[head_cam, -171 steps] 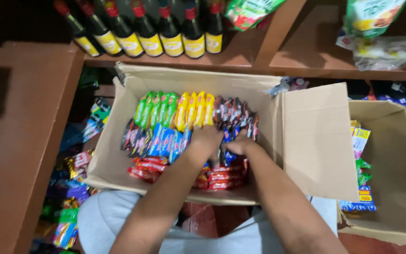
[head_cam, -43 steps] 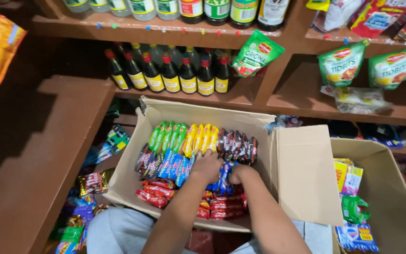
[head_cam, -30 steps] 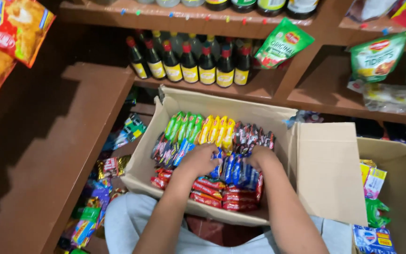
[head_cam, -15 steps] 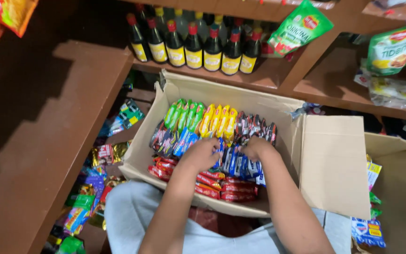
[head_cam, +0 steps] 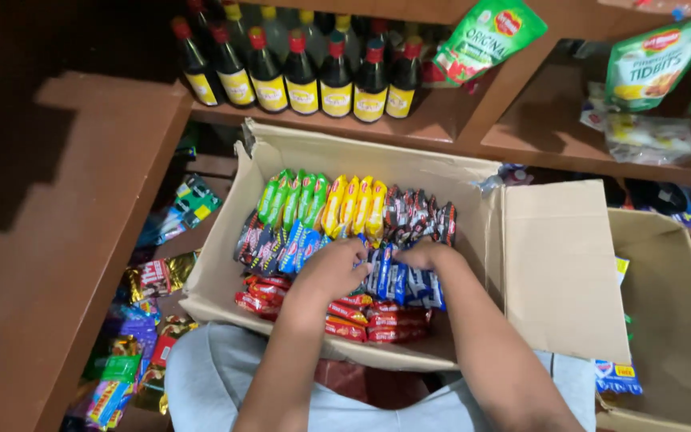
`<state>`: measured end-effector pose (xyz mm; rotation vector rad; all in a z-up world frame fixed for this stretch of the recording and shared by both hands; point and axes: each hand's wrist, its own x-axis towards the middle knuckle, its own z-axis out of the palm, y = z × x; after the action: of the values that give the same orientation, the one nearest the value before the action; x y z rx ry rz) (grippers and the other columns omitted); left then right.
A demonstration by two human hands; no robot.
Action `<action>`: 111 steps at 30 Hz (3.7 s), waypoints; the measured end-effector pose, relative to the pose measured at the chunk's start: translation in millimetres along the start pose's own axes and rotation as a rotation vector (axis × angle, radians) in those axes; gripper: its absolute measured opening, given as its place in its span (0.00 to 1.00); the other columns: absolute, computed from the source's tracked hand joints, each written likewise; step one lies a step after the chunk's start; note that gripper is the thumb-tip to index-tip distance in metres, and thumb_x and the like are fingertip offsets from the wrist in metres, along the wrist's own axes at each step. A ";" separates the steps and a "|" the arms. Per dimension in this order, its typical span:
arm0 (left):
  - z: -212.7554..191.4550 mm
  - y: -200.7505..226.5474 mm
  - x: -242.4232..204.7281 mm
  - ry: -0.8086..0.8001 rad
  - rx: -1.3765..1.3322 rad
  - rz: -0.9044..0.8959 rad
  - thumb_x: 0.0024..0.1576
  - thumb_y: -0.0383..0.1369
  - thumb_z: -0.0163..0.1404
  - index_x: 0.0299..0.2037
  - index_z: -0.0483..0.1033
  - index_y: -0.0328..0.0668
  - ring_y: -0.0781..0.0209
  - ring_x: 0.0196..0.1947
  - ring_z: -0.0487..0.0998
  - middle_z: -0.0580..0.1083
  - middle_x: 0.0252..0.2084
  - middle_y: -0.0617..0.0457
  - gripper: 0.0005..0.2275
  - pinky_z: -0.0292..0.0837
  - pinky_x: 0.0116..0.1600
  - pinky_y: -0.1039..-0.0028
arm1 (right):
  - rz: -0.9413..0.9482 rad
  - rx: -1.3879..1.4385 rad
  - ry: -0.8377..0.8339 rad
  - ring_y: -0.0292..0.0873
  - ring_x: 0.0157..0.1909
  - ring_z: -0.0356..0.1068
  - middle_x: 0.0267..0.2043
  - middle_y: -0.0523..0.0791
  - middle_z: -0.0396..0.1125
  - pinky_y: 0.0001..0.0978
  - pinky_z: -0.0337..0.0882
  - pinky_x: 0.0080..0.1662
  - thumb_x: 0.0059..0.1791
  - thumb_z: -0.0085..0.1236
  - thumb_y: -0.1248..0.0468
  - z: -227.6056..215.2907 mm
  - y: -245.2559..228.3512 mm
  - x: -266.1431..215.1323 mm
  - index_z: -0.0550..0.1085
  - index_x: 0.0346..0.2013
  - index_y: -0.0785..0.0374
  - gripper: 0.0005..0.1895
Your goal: Organizing and stocking instant noodle packets and other snacks into a box and onto shelves in a pantry or small grocery store environment.
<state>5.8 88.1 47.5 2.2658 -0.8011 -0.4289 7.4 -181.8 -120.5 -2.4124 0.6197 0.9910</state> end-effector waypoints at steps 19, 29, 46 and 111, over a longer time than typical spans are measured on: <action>-0.2 4.4 2.3 -0.109 0.089 -0.039 0.53 0.39 0.58 0.39 0.77 0.37 0.38 0.45 0.77 0.77 0.41 0.39 0.13 0.72 0.49 0.53 | -0.035 0.510 -0.114 0.44 0.42 0.74 0.42 0.48 0.75 0.54 0.76 0.42 0.46 0.64 0.54 -7.6 -25.9 -67.9 0.77 0.46 0.60 0.19; 5.8 0.5 2.5 -0.168 0.108 -0.089 0.53 0.39 0.58 0.39 0.79 0.38 0.37 0.45 0.78 0.78 0.41 0.39 0.13 0.73 0.50 0.52 | -0.063 0.958 0.051 0.48 0.43 0.77 0.49 0.49 0.70 0.52 0.82 0.41 0.36 0.74 0.70 22.5 -9.1 -37.1 0.67 0.53 0.66 0.34; 40.9 48.3 34.5 -0.830 0.780 -0.105 0.51 0.38 0.62 0.57 0.80 0.47 0.48 0.71 0.64 0.72 0.65 0.50 0.22 0.58 0.71 0.48 | -0.045 0.899 -0.297 0.51 0.36 0.75 0.40 0.56 0.73 0.47 0.81 0.40 0.45 0.68 0.64 5.1 -12.6 -53.4 0.68 0.53 0.75 0.27; 51.0 22.9 66.7 -0.683 0.894 0.008 0.50 0.34 0.63 0.73 0.58 0.64 0.51 0.76 0.51 0.57 0.74 0.54 0.38 0.45 0.74 0.44 | -0.352 0.488 0.253 0.42 0.34 0.73 0.32 0.47 0.74 0.37 0.74 0.41 0.42 0.64 0.65 6.3 -13.6 -64.8 0.77 0.32 0.64 0.07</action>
<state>21.0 6.2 22.3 2.9466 -1.5829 -1.0312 -29.7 -152.6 -73.7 -2.1136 0.4342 0.3408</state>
